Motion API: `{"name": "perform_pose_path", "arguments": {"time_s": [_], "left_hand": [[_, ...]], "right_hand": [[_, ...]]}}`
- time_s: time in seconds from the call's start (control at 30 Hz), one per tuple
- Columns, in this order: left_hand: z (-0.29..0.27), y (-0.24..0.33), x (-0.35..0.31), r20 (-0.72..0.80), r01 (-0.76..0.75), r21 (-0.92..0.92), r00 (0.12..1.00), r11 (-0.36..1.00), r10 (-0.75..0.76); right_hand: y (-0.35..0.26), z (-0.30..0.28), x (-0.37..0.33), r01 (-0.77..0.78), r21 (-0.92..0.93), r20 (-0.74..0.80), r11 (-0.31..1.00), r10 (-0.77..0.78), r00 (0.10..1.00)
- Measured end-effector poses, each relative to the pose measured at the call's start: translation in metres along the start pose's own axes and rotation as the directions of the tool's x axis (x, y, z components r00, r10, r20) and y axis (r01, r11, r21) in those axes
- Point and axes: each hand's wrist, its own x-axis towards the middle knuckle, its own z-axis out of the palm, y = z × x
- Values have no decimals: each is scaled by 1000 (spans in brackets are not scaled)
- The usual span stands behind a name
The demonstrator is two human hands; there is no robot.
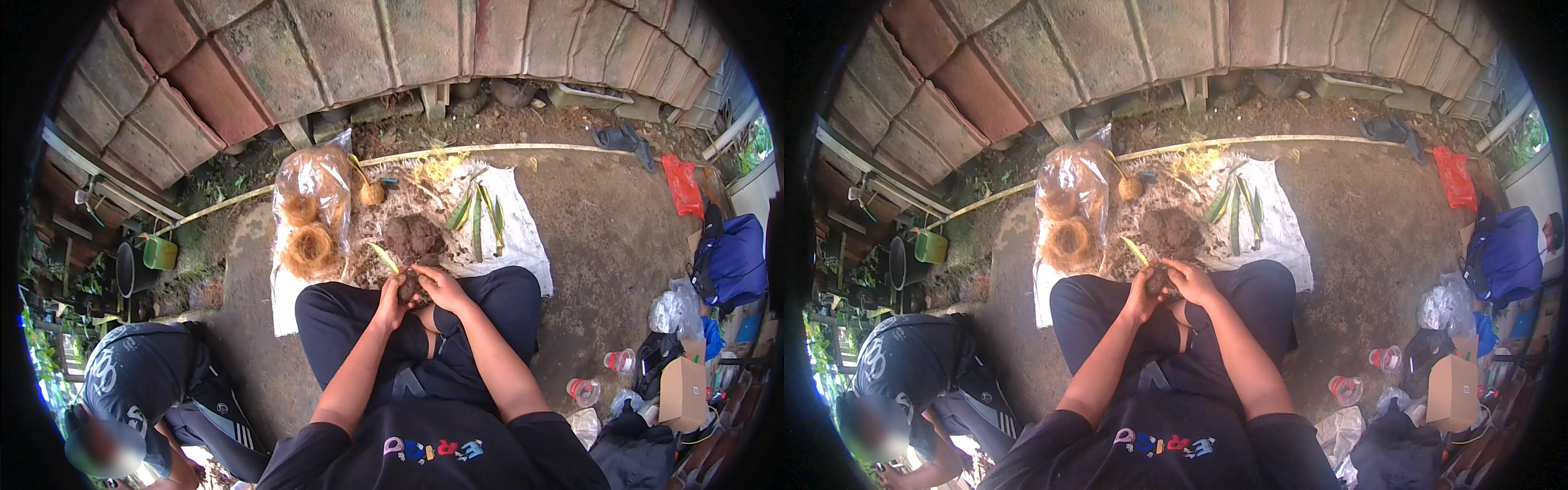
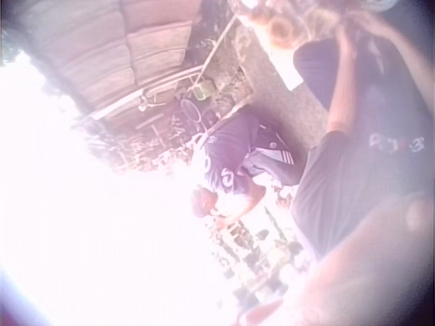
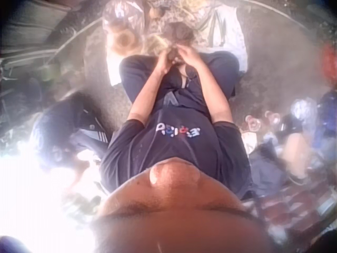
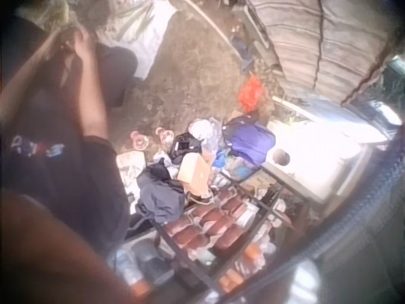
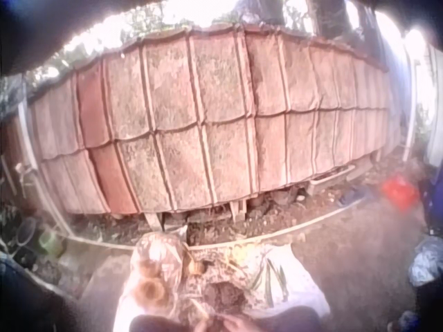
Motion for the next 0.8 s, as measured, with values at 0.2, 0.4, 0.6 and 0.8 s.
{"name": "perform_pose_path", "arguments": {"time_s": [0.2,0.4,0.6,0.8], "left_hand": [[3,1,1,-5,104,83,995,991,-104],[3,-2,3,-37,144,94,989,985,-142],[0,-4,6,-53,145,79,989,986,-141],[-9,-4,9,53,180,43,982,983,-183]], "right_hand": [[1,-2,-6,-5,-43,67,999,8,998],[-11,-3,-8,-84,-138,-102,987,70,992],[-6,-7,-14,103,-30,-129,994,-107,986],[-20,11,-33,90,122,-16,988,-89,996]]}}
